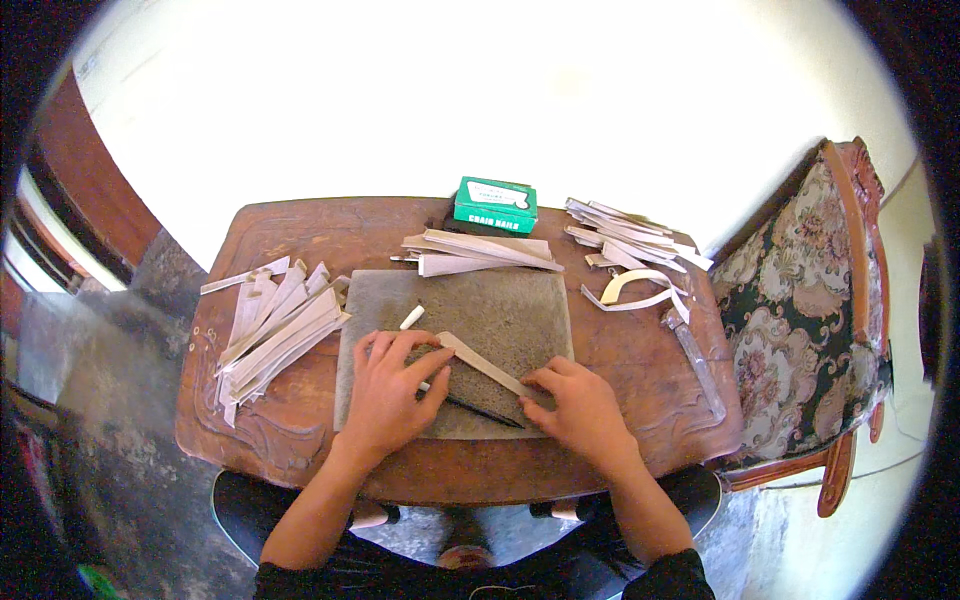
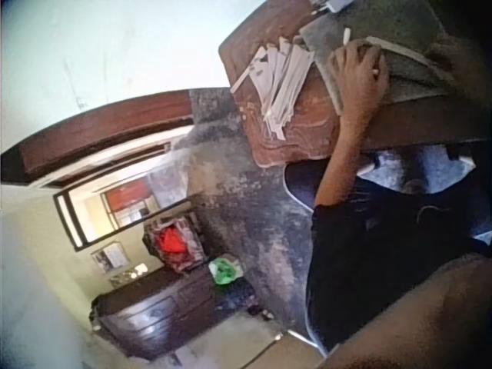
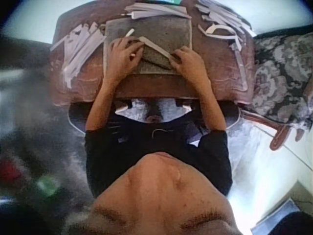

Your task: The person sits on the floor at a wooden table and uses a black marker to draw lines on small rectangular paper pieces. They repeatedly pick up pieces, mark them, and place them back on the table.

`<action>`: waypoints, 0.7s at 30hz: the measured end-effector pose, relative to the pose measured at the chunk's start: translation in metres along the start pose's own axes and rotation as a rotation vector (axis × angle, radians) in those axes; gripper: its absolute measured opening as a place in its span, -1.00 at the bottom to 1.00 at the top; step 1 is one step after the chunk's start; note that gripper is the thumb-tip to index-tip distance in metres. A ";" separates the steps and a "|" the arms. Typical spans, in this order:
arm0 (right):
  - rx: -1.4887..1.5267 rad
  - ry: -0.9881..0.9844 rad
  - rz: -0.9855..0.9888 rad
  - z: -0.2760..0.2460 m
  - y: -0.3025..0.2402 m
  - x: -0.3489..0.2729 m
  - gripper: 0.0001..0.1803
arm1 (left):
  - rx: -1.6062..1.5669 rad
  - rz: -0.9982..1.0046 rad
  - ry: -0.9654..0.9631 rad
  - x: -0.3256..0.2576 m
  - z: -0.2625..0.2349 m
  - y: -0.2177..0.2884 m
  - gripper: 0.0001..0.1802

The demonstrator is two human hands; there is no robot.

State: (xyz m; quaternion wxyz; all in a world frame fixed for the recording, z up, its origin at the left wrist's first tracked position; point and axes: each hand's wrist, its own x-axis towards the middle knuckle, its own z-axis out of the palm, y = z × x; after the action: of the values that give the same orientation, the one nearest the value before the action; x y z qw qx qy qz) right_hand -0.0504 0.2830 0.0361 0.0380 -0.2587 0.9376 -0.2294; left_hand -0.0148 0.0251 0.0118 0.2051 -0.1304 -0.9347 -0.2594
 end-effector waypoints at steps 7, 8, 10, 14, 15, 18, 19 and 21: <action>0.102 0.047 -0.095 -0.021 0.007 0.007 -0.75 | 0.007 0.025 -0.033 0.012 -0.008 -0.002 -0.56; 0.113 0.071 -0.126 -0.022 0.007 0.012 -0.75 | 0.011 0.029 -0.050 0.015 -0.012 -0.003 -0.55; 0.124 0.120 -0.179 -0.027 0.010 0.018 -0.75 | 0.006 0.042 -0.082 0.022 -0.017 -0.006 -0.53; 0.103 0.125 -0.202 -0.038 0.013 0.037 -0.73 | -0.173 0.026 -0.135 0.038 -0.028 -0.017 -0.58; 0.096 0.130 -0.213 -0.040 0.017 0.043 -0.72 | -0.222 0.029 -0.137 0.044 -0.030 -0.018 -0.59; 0.074 0.184 -0.267 -0.037 0.028 0.069 -0.72 | -0.237 0.053 -0.084 0.065 -0.024 -0.035 -0.64; 0.062 0.210 -0.286 -0.036 0.032 0.080 -0.71 | -0.224 0.066 -0.056 0.073 -0.020 -0.041 -0.66; 0.019 0.254 -0.309 -0.029 0.043 0.106 -0.74 | -0.171 0.014 -0.033 0.091 -0.016 -0.049 -0.67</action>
State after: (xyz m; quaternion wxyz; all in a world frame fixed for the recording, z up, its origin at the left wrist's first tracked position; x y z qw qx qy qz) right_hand -0.1674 0.2741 0.0478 -0.1138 -0.3678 0.8818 -0.2723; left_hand -0.1071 -0.0118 0.0441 0.1794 -0.1584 -0.9115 -0.3346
